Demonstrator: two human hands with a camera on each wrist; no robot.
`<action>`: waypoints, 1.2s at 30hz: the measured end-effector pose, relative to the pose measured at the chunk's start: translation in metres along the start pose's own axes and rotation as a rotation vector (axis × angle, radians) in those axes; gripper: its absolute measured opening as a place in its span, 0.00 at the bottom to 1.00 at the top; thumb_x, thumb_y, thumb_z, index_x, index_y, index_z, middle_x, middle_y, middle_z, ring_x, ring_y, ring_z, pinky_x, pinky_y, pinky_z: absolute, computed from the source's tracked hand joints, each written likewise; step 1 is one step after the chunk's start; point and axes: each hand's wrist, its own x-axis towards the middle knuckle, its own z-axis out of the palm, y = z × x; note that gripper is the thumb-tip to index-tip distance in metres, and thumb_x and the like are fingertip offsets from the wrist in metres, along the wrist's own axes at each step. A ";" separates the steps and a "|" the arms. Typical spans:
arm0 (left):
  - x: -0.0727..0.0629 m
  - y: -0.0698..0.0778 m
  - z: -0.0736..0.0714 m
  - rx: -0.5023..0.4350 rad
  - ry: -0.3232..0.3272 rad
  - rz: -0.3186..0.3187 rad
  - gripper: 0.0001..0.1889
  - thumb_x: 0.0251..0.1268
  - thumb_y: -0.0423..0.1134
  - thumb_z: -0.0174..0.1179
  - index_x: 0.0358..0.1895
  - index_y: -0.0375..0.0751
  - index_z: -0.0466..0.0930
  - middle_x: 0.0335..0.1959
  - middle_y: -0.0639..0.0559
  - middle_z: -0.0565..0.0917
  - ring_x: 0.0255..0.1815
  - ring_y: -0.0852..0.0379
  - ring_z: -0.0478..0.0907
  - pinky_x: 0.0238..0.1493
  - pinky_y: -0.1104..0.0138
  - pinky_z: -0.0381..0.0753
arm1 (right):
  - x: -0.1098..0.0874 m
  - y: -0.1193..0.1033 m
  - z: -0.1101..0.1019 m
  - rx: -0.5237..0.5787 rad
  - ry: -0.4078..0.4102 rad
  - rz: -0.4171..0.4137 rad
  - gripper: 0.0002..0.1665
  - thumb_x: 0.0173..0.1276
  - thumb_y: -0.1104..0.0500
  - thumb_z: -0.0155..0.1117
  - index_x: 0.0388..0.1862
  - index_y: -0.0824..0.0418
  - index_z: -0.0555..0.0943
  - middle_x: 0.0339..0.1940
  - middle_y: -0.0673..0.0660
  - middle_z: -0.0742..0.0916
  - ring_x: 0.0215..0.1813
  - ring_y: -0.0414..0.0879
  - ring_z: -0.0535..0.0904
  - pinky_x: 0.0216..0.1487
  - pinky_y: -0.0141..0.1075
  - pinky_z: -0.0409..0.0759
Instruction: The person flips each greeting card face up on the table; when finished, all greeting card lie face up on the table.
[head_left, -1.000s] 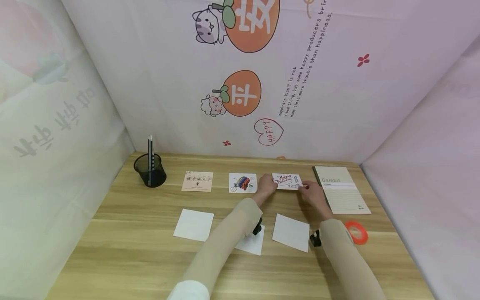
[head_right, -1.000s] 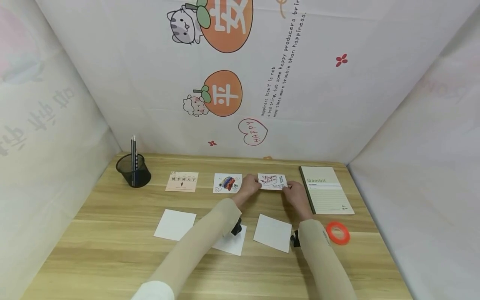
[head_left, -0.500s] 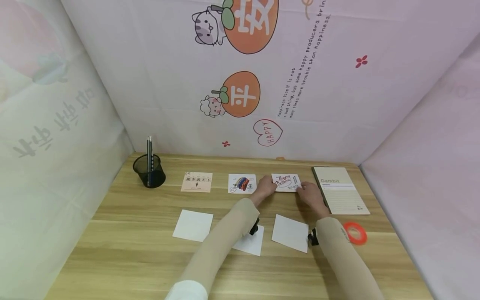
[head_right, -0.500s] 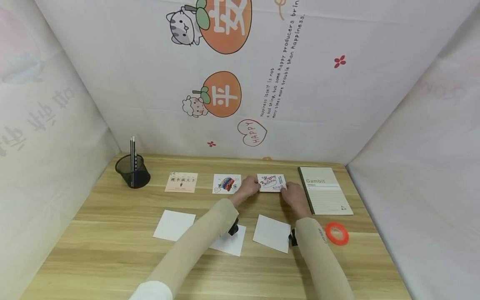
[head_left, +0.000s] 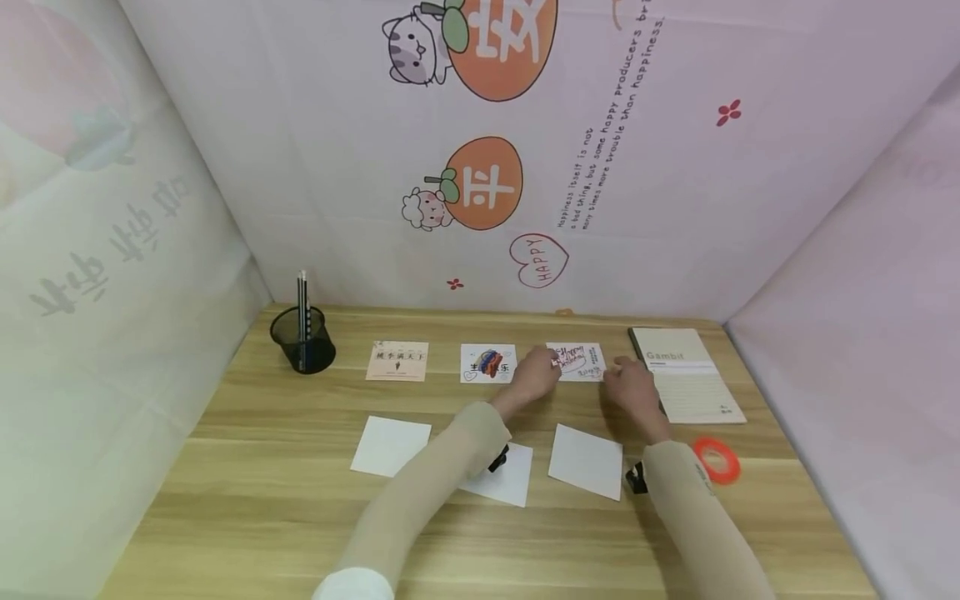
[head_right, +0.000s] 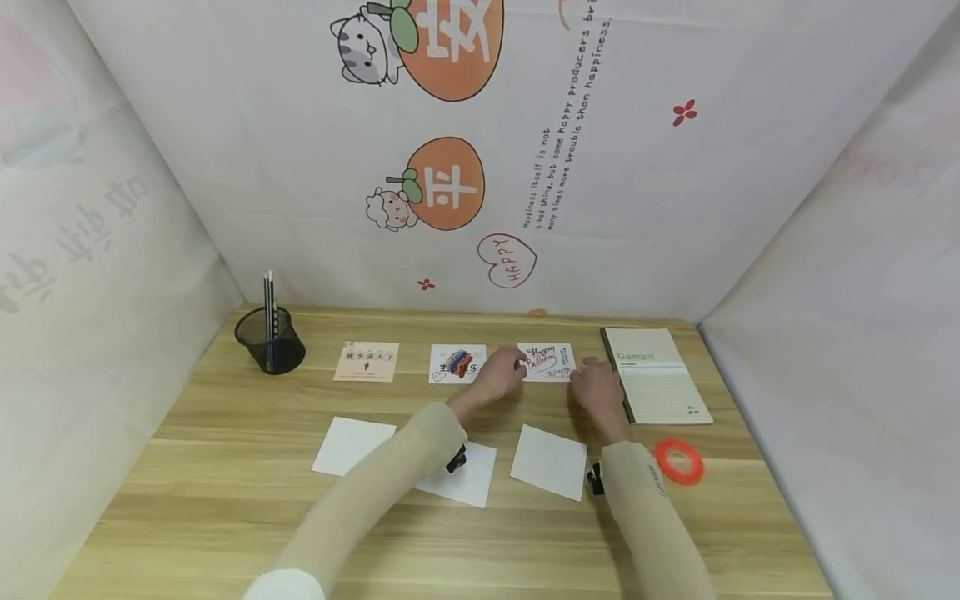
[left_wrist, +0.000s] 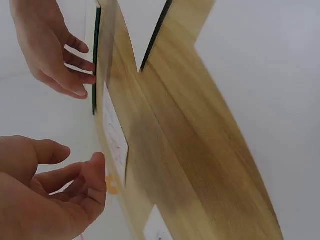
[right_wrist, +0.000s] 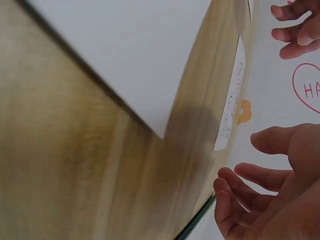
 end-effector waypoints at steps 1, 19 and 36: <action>-0.004 0.002 0.000 0.031 -0.005 0.021 0.15 0.69 0.35 0.52 0.54 0.33 0.79 0.55 0.41 0.80 0.44 0.53 0.79 0.42 0.65 0.80 | -0.001 0.001 0.000 -0.001 0.006 -0.003 0.30 0.71 0.56 0.46 0.66 0.73 0.66 0.59 0.77 0.74 0.56 0.69 0.72 0.49 0.58 0.76; -0.102 0.014 0.028 0.623 -0.038 0.348 0.26 0.64 0.56 0.60 0.59 0.45 0.76 0.55 0.49 0.76 0.53 0.52 0.74 0.43 0.65 0.80 | -0.043 0.012 0.013 -0.044 0.078 -0.101 0.27 0.70 0.57 0.54 0.61 0.75 0.71 0.54 0.76 0.75 0.57 0.72 0.69 0.55 0.63 0.68; -0.130 0.019 0.042 0.684 -0.164 0.345 0.41 0.52 0.68 0.60 0.67 0.48 0.71 0.69 0.43 0.67 0.70 0.40 0.61 0.62 0.51 0.70 | -0.092 0.010 0.012 -0.095 0.127 -0.258 0.19 0.65 0.60 0.63 0.48 0.75 0.78 0.41 0.71 0.83 0.43 0.67 0.78 0.44 0.58 0.75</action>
